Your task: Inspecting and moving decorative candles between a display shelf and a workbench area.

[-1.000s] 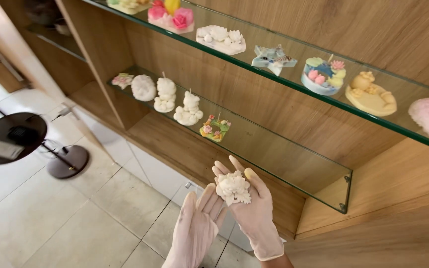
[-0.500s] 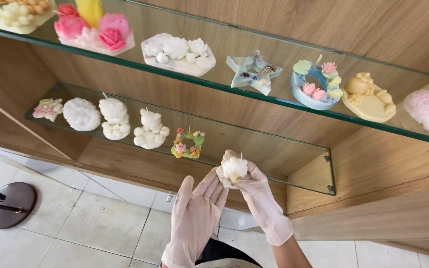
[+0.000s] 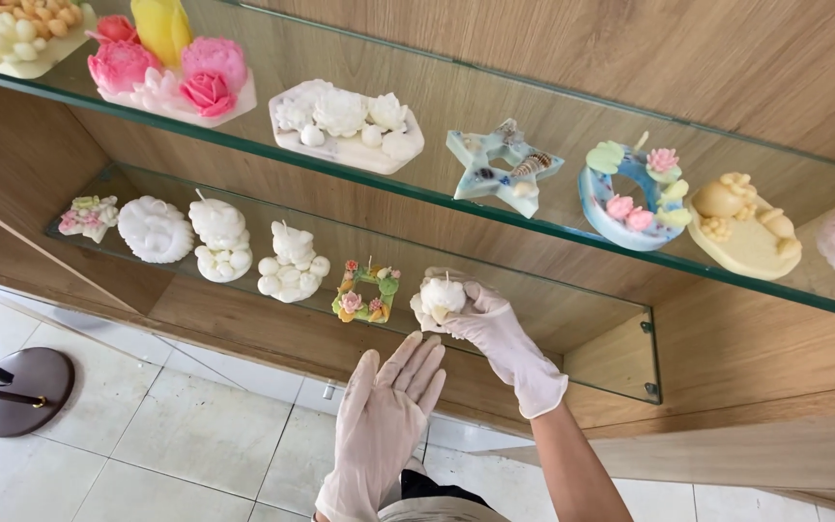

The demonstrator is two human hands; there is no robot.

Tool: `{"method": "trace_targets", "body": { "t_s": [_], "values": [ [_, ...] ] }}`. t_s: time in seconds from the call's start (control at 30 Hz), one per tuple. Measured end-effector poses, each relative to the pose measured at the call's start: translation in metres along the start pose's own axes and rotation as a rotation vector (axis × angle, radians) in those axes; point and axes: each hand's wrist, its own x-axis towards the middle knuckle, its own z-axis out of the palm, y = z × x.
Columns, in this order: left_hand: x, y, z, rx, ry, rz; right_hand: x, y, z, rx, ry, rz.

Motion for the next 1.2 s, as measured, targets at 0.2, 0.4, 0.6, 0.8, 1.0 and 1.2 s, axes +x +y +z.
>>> {"method": "trace_targets", "body": {
  "t_s": [0.2,0.4,0.6,0.8,1.0,1.2],
  "values": [
    [-0.009,-0.009,-0.019,0.024,0.043,-0.058,0.017,0.022,-0.009,-0.095,-0.152,-0.219],
    [-0.018,-0.011,-0.019,0.104,0.06,-0.089,0.019,0.016,-0.003,-0.42,-0.017,-0.173],
    [-0.024,-0.01,-0.015,0.162,0.062,-0.079,0.021,0.026,-0.008,-0.345,-0.067,-0.199],
    [-0.033,-0.01,-0.023,0.182,0.038,-0.081,0.018,0.025,-0.008,-0.302,-0.069,-0.248],
    [-0.041,-0.007,-0.024,0.21,0.105,-0.079,0.016,0.019,-0.003,-0.17,-0.068,-0.174],
    [-0.052,-0.005,-0.024,0.253,0.133,-0.086,0.011,0.014,-0.001,-0.206,-0.029,-0.106]
  ]
}}
